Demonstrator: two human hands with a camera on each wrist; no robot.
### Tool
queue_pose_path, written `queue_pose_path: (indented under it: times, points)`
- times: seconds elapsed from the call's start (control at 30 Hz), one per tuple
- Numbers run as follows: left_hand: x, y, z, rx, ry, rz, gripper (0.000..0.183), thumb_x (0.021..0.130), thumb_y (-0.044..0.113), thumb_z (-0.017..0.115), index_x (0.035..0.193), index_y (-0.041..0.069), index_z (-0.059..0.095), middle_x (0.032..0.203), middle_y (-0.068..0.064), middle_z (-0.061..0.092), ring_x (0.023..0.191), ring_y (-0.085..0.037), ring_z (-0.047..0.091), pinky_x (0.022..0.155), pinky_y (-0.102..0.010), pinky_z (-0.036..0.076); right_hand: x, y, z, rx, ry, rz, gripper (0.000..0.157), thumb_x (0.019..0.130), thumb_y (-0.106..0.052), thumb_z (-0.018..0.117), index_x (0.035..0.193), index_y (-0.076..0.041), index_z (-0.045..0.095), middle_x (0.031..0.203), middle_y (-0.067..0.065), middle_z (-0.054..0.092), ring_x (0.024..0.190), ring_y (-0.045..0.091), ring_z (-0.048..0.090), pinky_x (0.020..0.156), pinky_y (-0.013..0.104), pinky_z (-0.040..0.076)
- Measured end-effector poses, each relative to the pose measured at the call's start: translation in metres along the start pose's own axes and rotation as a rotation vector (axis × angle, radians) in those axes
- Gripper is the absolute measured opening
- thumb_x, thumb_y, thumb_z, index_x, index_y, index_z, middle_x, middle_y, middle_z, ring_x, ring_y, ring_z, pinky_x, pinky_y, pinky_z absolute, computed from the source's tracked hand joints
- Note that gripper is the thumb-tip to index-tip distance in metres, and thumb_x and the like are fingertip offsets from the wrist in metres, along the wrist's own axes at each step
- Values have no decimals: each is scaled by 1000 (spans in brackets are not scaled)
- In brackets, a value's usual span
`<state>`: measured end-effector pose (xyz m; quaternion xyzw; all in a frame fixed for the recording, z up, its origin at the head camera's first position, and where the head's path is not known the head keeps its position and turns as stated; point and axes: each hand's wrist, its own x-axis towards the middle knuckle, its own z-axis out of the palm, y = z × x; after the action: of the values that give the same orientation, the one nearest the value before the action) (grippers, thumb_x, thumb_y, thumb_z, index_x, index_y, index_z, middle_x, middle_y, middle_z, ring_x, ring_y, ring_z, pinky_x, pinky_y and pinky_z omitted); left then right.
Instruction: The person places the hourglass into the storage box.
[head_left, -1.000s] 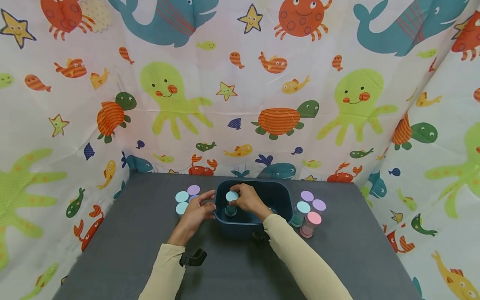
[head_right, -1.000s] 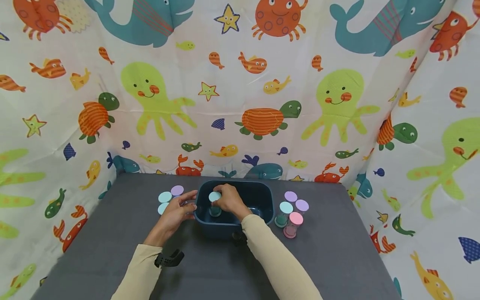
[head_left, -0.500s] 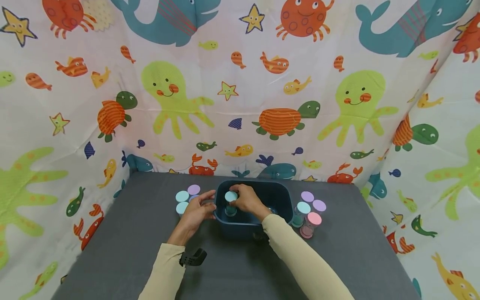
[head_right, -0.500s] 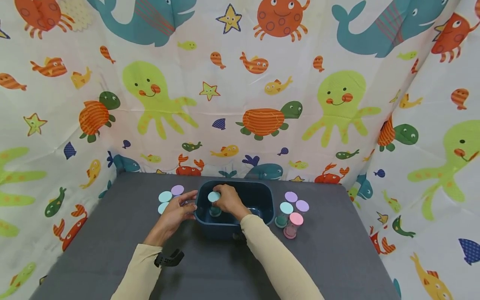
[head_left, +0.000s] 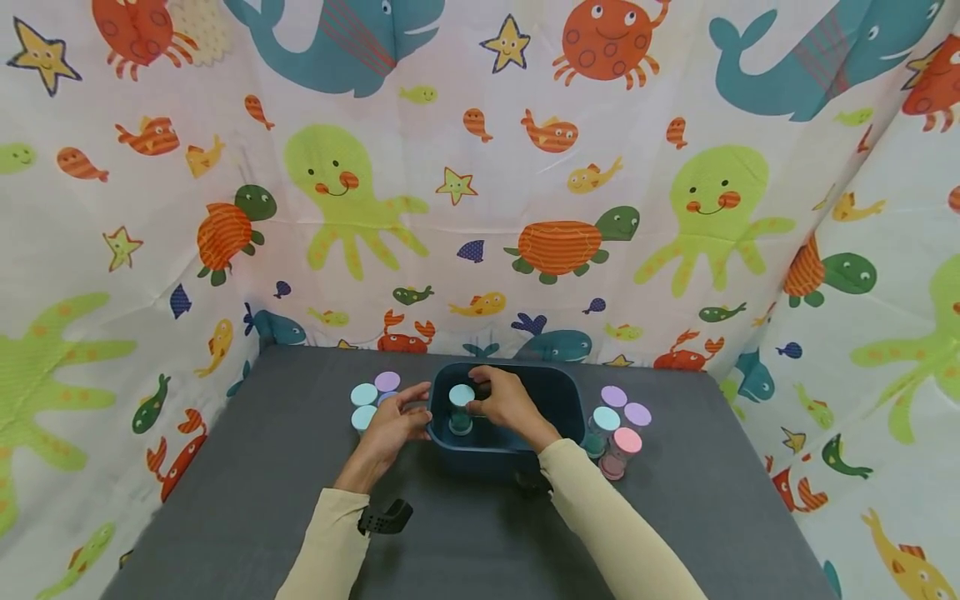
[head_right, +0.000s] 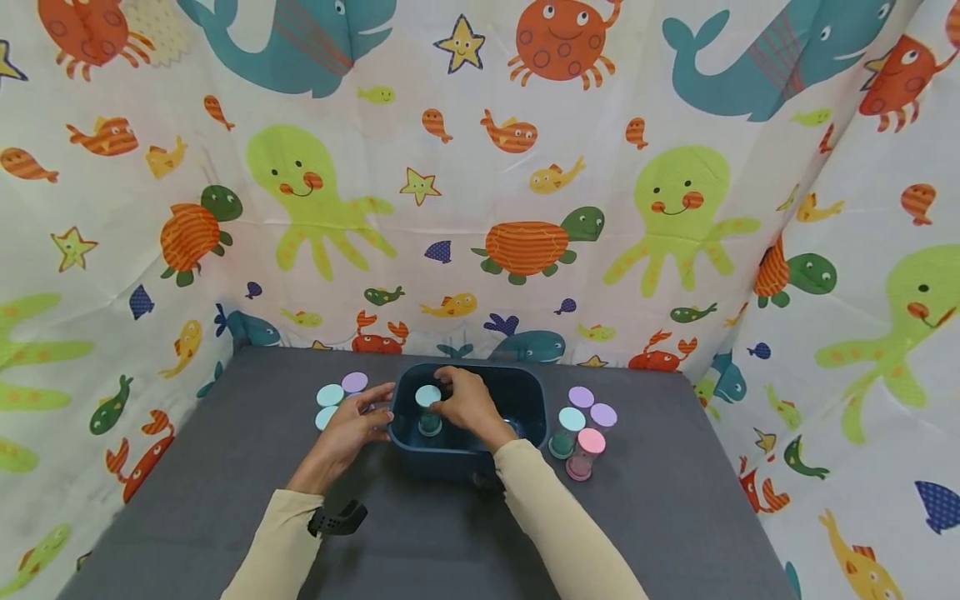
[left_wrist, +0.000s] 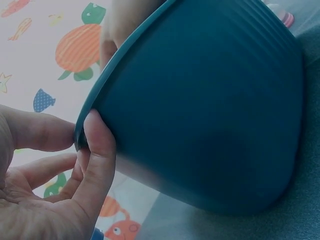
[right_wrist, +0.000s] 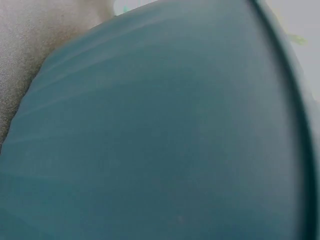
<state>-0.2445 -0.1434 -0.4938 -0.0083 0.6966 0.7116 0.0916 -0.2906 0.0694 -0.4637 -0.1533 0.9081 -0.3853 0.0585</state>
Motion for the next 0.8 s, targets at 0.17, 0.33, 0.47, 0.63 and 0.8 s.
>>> queue_pose_path:
  times: [0.17,0.33,0.47,0.63,0.8]
  points:
    - [0,0,0,1,-7,4,53,93,-1,57,144,9,47,141,-19,47,95,-19,62,67,-26,57,-12,1,-11,35,45,-16,49,86,-17,75,132,-11,58,131,9,62,121,28,60,97,47,51]
    - [0,-1,0,0,-22,3,54,93,-1,57,145,9,46,142,-19,46,89,-13,62,67,-25,57,-23,1,-21,77,93,-37,46,88,-18,73,132,-12,60,130,8,63,120,27,61,94,45,54]
    - [0,-3,0,-7,-20,0,55,92,-2,57,145,8,46,140,-19,47,90,-15,61,66,-25,57,-30,-1,-27,116,114,-60,45,89,-19,72,132,-11,60,132,8,62,121,29,60,93,44,55]
    - [-1,-4,2,-4,-23,-3,55,92,-1,57,145,8,46,141,-19,46,91,-16,61,67,-25,57,-40,-3,-34,157,146,-68,45,89,-19,72,132,-12,59,132,6,62,122,30,59,95,42,54]
    - [1,0,1,5,-15,1,54,93,-1,56,145,8,46,141,-20,46,89,-14,62,68,-27,57,-48,-4,-46,164,189,-88,42,90,-18,70,131,-13,60,131,8,62,121,29,61,94,43,54]
